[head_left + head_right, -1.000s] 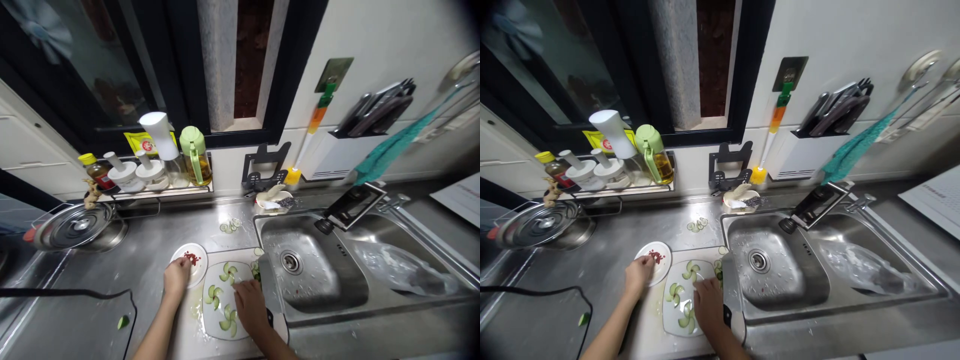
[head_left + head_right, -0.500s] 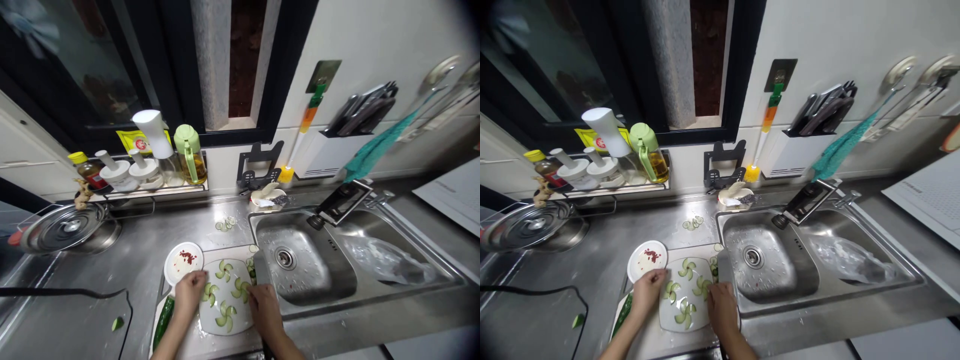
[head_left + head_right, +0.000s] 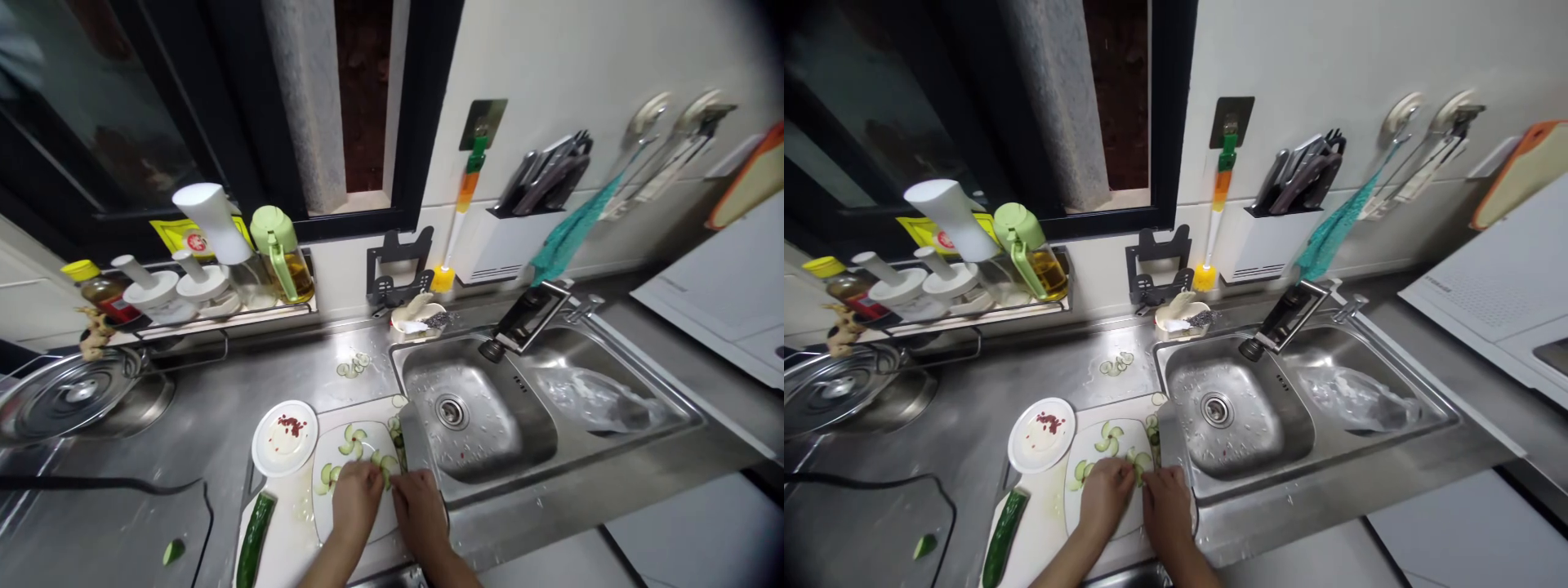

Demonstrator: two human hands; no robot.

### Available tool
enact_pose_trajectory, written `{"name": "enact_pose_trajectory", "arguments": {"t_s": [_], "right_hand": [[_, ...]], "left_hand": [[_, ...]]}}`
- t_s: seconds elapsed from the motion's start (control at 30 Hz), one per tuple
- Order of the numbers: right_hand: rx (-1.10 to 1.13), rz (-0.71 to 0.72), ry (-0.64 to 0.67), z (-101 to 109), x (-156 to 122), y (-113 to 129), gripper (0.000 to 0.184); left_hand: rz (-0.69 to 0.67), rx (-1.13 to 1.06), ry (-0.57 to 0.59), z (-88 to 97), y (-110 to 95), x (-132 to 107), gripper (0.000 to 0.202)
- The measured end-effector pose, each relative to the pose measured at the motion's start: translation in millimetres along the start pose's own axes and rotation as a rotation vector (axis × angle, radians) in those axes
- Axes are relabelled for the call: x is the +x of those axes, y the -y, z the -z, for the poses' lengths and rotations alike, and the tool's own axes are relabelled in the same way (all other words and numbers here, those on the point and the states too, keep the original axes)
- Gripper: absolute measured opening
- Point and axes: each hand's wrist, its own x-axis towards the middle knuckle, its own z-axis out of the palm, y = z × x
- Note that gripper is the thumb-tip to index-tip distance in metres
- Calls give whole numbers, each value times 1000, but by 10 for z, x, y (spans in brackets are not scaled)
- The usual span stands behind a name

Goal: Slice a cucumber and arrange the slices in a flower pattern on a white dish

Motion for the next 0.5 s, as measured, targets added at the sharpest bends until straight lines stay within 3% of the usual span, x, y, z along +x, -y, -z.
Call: {"name": "enact_pose_trajectory", "arguments": {"t_s": [0.5], "right_hand": [[24,25,-17,-23,72,37,28]], "left_hand": [[-12,93,21,-88,7,5,21]]}}
